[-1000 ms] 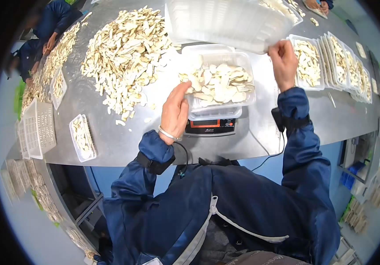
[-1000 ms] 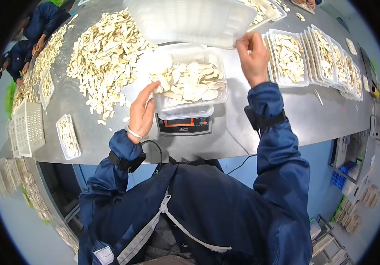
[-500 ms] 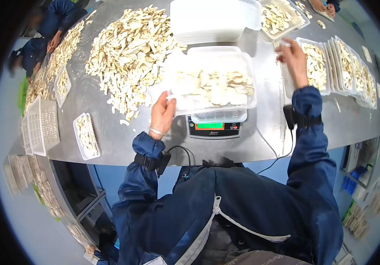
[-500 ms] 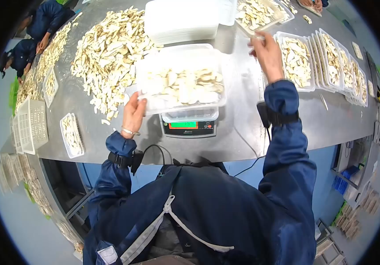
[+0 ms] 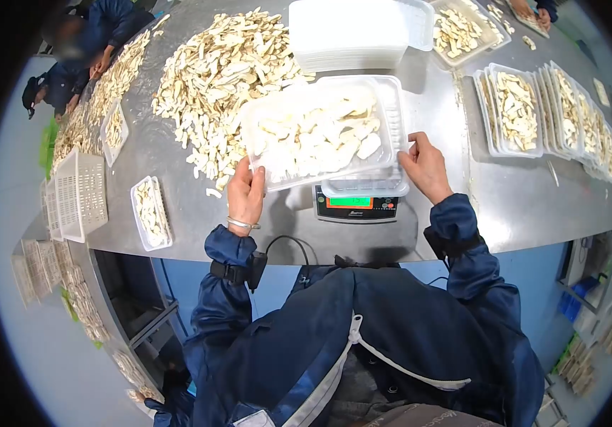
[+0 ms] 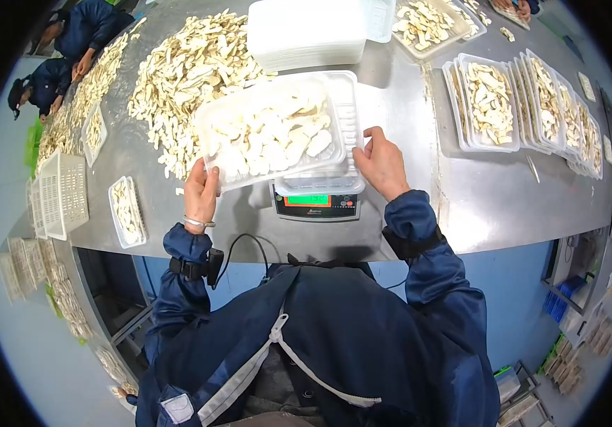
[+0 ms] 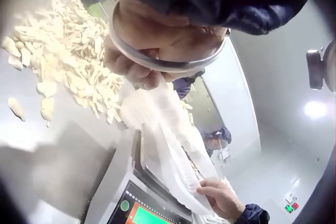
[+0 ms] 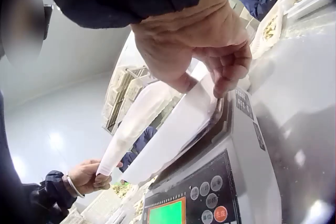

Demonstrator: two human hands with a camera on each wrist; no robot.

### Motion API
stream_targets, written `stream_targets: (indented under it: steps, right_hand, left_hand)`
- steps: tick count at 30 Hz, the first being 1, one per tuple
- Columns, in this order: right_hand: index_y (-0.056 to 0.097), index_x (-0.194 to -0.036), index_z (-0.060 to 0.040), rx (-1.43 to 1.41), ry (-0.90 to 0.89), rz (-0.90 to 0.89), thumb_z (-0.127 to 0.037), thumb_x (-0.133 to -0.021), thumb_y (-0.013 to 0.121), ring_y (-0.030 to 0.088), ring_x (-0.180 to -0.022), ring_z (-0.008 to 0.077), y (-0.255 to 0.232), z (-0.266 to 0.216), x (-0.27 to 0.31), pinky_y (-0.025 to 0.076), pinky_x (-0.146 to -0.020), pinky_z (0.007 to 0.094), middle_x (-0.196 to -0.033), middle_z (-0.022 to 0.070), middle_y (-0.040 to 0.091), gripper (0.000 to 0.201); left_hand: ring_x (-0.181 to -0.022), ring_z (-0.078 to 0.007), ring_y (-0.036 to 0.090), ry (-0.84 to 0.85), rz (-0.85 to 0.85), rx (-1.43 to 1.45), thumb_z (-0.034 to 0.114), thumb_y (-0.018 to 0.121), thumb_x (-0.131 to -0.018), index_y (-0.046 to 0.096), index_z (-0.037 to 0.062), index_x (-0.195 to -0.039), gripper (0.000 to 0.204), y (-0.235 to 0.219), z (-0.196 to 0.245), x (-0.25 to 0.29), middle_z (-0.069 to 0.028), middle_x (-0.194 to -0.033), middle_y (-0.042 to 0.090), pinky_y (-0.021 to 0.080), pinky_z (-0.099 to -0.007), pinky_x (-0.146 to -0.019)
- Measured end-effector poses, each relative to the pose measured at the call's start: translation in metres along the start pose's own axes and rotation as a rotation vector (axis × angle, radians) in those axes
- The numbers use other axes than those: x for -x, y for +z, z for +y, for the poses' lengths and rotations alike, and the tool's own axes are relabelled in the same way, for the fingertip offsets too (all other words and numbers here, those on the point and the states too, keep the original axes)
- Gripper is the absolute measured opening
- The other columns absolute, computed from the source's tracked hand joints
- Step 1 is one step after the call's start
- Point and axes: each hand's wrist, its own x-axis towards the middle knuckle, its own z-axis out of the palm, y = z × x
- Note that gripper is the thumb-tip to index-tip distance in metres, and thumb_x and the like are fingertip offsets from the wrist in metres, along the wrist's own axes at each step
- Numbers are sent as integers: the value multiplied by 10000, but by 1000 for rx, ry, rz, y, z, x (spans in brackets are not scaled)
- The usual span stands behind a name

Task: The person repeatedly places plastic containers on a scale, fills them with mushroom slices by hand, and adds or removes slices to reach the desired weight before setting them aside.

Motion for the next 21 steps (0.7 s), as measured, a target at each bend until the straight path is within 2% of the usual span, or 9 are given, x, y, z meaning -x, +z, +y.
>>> stream_targets:
  steps: [3,5,8,9,12,14,16,18,21]
  right_hand:
    - [569,-1024,-37,-23,-24,135,-153,-780,620,625,-729,374,-3,20,-5,489,-660,414,-793,198,627,275]
    - [586,-1013,-40,31,-47,171,-124,-785,620,627,-731,372,-36,37,-5,489,-664,413,-805,183,638,245]
    - [618,-1043,-32,231,-79,331,-111,-802,627,601,-651,305,-112,59,-1,473,-634,375,-763,188,622,254]
    - [621,-1041,-18,315,-60,368,-103,-822,624,586,-627,226,-138,65,0,464,-617,337,-737,141,629,235]
    - [629,-1040,-19,24,-77,392,-105,-854,610,530,-670,110,-180,62,-7,432,-624,263,-757,49,612,206]
    - [632,-1044,-23,-33,-122,373,-103,-862,607,497,-702,70,-179,28,-17,413,-637,226,-784,13,600,200]
    - [626,-1051,-23,29,-196,211,-114,-855,611,494,-726,75,-155,-3,-39,405,-662,211,-824,21,607,216]
    - [618,-1038,-8,8,-313,63,-144,-848,608,553,-764,138,-115,-37,-58,441,-701,278,-839,67,629,234]
    - [619,-1023,4,23,-384,-198,-150,-832,598,584,-794,206,-70,-57,-85,456,-733,316,-874,110,646,246]
  left_hand:
    - [-566,-32,436,-20,-30,38,147,514,-949,512,1,-1230,317,1,-8,0,9,-750,591,351,-207,-489]
    - [-560,-29,425,-41,-55,25,151,516,-948,517,6,-1237,323,0,-5,0,24,-742,583,341,-207,-487]
    - [-537,-37,417,-39,-84,-10,127,516,-933,540,-5,-1189,288,7,-6,-2,12,-642,545,346,-222,-477]
    - [-534,-36,407,-45,-74,16,126,516,-929,548,0,-1183,286,8,-17,-7,18,-630,542,331,-225,-473]
    - [-541,-35,403,-50,-155,19,126,517,-929,546,-1,-1183,286,19,-21,-12,21,-643,548,323,-223,-477]
    - [-549,-34,400,-50,-178,93,125,519,-928,538,2,-1186,287,28,-30,-18,34,-648,541,327,-220,-485]
    - [-552,-35,403,-47,-197,146,128,524,-926,534,5,-1184,286,34,-36,-21,38,-647,535,334,-225,-485]
    - [-562,-66,489,-86,-235,-26,172,538,-924,539,11,-1164,289,35,-40,-25,-19,-650,570,404,-234,-518]
    - [-575,-89,518,-153,-304,-39,240,550,-926,482,18,-1258,405,26,-33,-27,-35,-733,578,435,-240,-555]
